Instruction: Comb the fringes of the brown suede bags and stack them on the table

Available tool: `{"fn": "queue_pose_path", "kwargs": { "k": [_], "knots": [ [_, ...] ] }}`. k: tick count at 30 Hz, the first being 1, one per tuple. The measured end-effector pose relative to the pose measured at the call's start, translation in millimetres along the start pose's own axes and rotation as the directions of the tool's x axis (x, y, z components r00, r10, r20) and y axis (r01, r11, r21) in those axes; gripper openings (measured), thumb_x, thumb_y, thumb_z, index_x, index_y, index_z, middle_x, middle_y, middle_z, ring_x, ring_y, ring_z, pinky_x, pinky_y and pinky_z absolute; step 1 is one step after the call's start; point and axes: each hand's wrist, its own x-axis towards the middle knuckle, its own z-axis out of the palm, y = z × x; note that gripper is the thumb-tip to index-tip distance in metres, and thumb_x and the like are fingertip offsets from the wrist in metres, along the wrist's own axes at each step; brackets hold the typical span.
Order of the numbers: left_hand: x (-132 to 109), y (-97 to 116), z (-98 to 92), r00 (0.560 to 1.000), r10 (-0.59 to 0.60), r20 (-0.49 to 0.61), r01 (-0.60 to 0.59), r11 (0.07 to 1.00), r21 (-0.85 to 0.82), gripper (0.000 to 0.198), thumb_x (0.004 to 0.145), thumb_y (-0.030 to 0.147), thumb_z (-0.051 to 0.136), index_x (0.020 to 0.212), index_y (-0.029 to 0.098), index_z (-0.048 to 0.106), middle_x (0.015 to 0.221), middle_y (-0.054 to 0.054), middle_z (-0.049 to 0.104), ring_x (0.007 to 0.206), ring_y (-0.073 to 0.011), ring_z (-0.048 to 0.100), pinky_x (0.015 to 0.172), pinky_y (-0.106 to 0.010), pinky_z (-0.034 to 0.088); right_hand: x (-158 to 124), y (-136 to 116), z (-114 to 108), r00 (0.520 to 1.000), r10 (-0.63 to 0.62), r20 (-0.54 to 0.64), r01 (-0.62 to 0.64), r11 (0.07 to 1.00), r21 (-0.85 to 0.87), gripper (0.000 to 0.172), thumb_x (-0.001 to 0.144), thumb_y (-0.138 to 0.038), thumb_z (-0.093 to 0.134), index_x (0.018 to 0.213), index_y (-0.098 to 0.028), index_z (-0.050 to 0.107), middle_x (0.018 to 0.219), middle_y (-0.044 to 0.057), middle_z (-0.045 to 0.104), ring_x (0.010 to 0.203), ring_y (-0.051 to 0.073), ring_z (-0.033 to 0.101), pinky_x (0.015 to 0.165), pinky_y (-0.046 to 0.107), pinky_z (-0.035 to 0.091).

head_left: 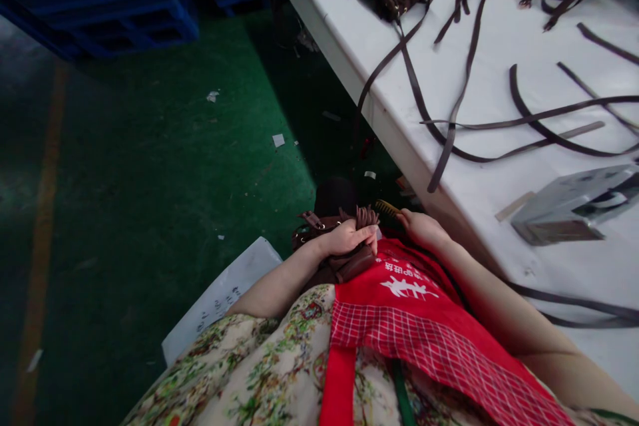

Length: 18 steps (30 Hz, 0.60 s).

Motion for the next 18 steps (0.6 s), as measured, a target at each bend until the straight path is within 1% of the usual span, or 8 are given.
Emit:
{"fn": "queue_pose_path", "kwargs": {
  "k": [2, 4, 6, 8, 10, 12, 15, 18],
  "knots": [
    [-1.2, -0.5, -0.5, 1.0, -0.006, -0.029, 0.005, 1.0, -0.024, 0.047, 0.09, 0.055, 0.04, 0.062, 0.017, 0.045, 0.068, -0.007, 0.066, 0.067, -0.0135, 0.058, 0.073, -0.027, 0.044, -9.2, 2.2, -6.5, 0.998, -0.025, -0.065, 0.033, 0.991, 0.127, 0.037, 0.099, -0.04, 0.024, 0.093, -0.019, 0.053, 0.076, 0.006, 0.066, 0.066, 0.017, 0.06, 0.056, 0.026, 0.033],
    [-1.5, 0.0, -0.9, 0.999, -0.005, -0.038, 0.003, 0.999, -0.052, 0.045, 0.088, 0.053, 0.044, 0.062, 0.016, 0.047, 0.069, -0.007, 0.066, 0.07, -0.0141, 0.06, 0.075, -0.028, 0.045, -24.8, -5.7, -16.1, 0.977, -0.142, -0.16, 0.175, 0.96, 0.218, 0.038, 0.099, -0.04, 0.021, 0.092, -0.019, 0.052, 0.074, 0.004, 0.065, 0.065, 0.016, 0.06, 0.059, 0.025, 0.036],
    [-1.4, 0.7, -1.6, 1.0, -0.016, -0.026, 0.014, 0.998, -0.068, 0.039, 0.084, 0.05, 0.055, 0.067, 0.014, 0.055, 0.073, -0.007, 0.068, 0.073, -0.0145, 0.061, 0.078, -0.028, 0.045, -40.8, -19.9, -24.7, 0.932, -0.299, -0.206, 0.335, 0.927, 0.171, 0.036, 0.099, -0.04, 0.023, 0.095, -0.019, 0.052, 0.077, 0.004, 0.065, 0.068, 0.016, 0.06, 0.061, 0.025, 0.036],
    [-1.5, 0.7, -2.4, 0.999, -0.047, -0.025, 0.044, 0.994, -0.098, 0.033, 0.076, 0.045, 0.067, 0.079, 0.012, 0.063, 0.081, -0.006, 0.069, 0.077, -0.0149, 0.062, 0.08, -0.028, 0.046, -51.8, -34.0, -28.3, 0.892, -0.413, -0.184, 0.425, 0.905, 0.029, 0.032, 0.098, -0.037, 0.027, 0.099, -0.018, 0.053, 0.083, 0.006, 0.066, 0.07, 0.017, 0.061, 0.061, 0.026, 0.035],
    [-1.9, -0.6, -3.3, 0.996, -0.09, -0.027, 0.086, 0.987, -0.137, 0.036, 0.068, 0.041, 0.075, 0.089, 0.012, 0.066, 0.088, -0.006, 0.07, 0.082, -0.0159, 0.063, 0.083, -0.029, 0.047, -56.3, -43.5, -27.0, 0.883, -0.447, -0.145, 0.437, 0.894, -0.097, 0.029, 0.097, -0.034, 0.03, 0.101, -0.018, 0.054, 0.087, 0.006, 0.067, 0.07, 0.017, 0.061, 0.059, 0.026, 0.033],
    [-2.3, -2.7, -4.2, 0.992, -0.126, -0.031, 0.119, 0.978, -0.172, 0.04, 0.064, 0.038, 0.078, 0.092, 0.012, 0.067, 0.091, -0.007, 0.071, 0.085, -0.0171, 0.064, 0.086, -0.032, 0.047, -56.5, -48.2, -24.0, 0.893, -0.43, -0.131, 0.406, 0.897, -0.175, 0.028, 0.096, -0.033, 0.031, 0.102, -0.018, 0.055, 0.089, 0.006, 0.067, 0.069, 0.017, 0.061, 0.056, 0.027, 0.03],
    [-2.1, -5.8, -5.5, 0.986, -0.151, -0.065, 0.136, 0.972, -0.192, 0.042, 0.062, 0.039, 0.079, 0.093, 0.012, 0.069, 0.09, -0.007, 0.071, 0.085, -0.0176, 0.065, 0.087, -0.033, 0.048, -55.7, -51.4, -23.3, 0.906, -0.406, -0.123, 0.365, 0.893, -0.263, 0.026, 0.095, -0.033, 0.036, 0.104, -0.019, 0.055, 0.087, 0.006, 0.066, 0.067, 0.017, 0.061, 0.053, 0.028, 0.026],
    [-1.4, -6.6, -7.0, 0.989, -0.133, -0.068, 0.12, 0.978, -0.17, 0.039, 0.067, 0.046, 0.074, 0.084, 0.011, 0.07, 0.085, -0.007, 0.071, 0.082, -0.0176, 0.065, 0.085, -0.032, 0.048, -56.6, -54.7, -26.8, 0.906, -0.407, -0.112, 0.361, 0.885, -0.294, 0.024, 0.094, -0.033, 0.038, 0.103, -0.018, 0.055, 0.086, 0.006, 0.065, 0.068, 0.017, 0.061, 0.052, 0.028, 0.025]
  ]
}}
